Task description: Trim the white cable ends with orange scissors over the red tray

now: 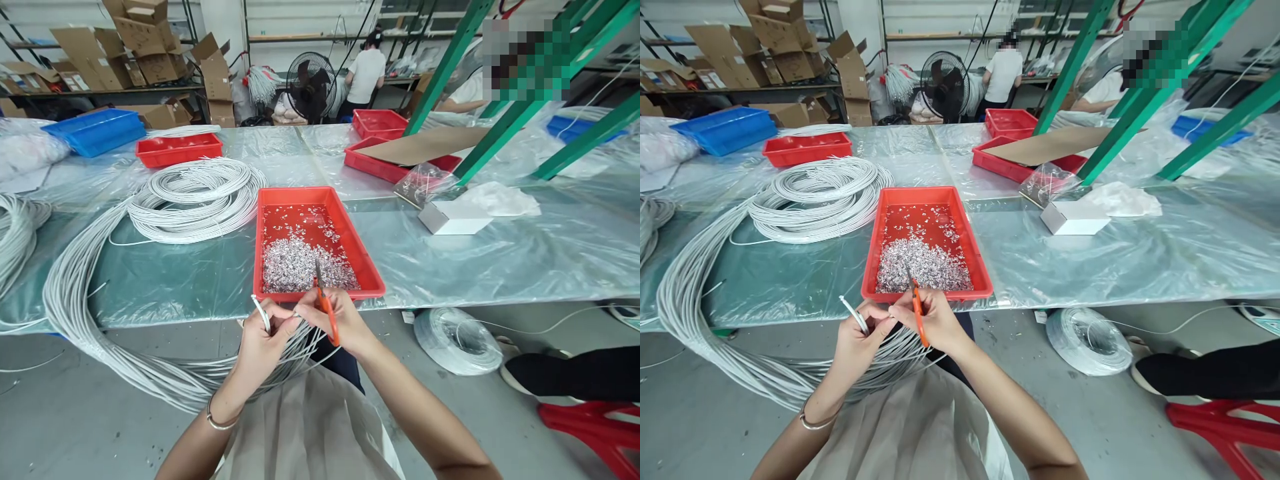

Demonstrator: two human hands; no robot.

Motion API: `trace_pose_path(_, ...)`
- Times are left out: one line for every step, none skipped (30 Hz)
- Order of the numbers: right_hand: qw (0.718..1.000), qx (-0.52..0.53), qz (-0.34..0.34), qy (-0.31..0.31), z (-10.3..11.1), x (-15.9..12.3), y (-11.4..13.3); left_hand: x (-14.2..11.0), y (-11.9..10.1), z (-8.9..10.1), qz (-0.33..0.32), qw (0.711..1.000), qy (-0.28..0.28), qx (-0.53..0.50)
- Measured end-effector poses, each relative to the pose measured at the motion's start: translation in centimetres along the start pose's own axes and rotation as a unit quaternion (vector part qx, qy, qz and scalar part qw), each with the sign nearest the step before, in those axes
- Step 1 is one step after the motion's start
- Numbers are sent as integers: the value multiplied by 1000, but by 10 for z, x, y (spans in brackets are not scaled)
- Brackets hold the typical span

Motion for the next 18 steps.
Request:
trace_pose_path(999, -27, 15, -18, 2, -1, 1, 1, 1, 1, 3, 1000, -7, -9)
trace_pose_path(999, -39, 24, -29, 2, -2, 0, 2, 3, 1, 8, 1000, -8, -23)
trace_pose_path(998, -37, 27, -34, 1, -2, -1, 4, 5, 0, 19, 999, -1, -42)
trace_pose_path(999, -29, 27, -33, -1, -3, -3, 5, 8, -2, 38, 997, 17, -71)
trace_pose_path(999, -23, 26, -26, -3, -3, -5, 6, 13, -6, 74, 989, 53, -116)
trace_pose_path(999, -20, 27, -16, -6, -3, -5, 6, 19, -12, 122, 972, 104, -170)
trace_pose_path(999, -17, 28, -4, -8, -3, -4, 5, 23, -18, 173, 947, 157, -221)
trace_pose_path(999, -19, 33, 7, -11, -4, -1, 2, 26, -24, 218, 917, 205, -262)
trace_pose_path(999, -30, 40, 14, -12, -4, 3, -1, 27, -28, 251, 892, 240, -291)
trace_pose_path(997, -48, 51, 14, -13, -4, 8, -2, 27, -31, 272, 875, 259, -305)
trace_pose_path(996, -69, 62, 10, -12, -4, 14, -3, 27, -31, 281, 869, 263, -311)
trace_pose_path(993, -90, 74, 0, -10, -4, 19, -3, 26, -30, 277, 874, 249, -312)
trace_pose_path(991, -107, 84, -12, -8, -3, 23, -2, 24, -28, 265, 883, 226, -314)
trace_pose_path(989, -118, 90, -24, -6, -2, 25, -1, 21, -25, 246, 896, 198, -311)
trace_pose_path(988, -119, 93, -34, -3, -1, 26, 1, 18, -21, 221, 914, 165, -299)
trace_pose_path(988, -116, 94, -40, -1, 0, 25, 2, 16, -17, 195, 931, 133, -277)
trace_pose_path(988, -111, 95, -42, 0, 0, 23, 2, 14, -13, 174, 946, 110, -252)
trace_pose_path(989, -106, 95, -42, 0, 1, 21, 2, 13, -12, 163, 953, 103, -232)
Point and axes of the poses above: each hand's wrist, its own x-axis towards the middle knuckle, its own z-axis out of the back of the hand, y = z × x, the point moved 6 cm from there along x, towards the middle knuckle, and after that the axes turned 13 degrees about -x, right-handed, at the moved point
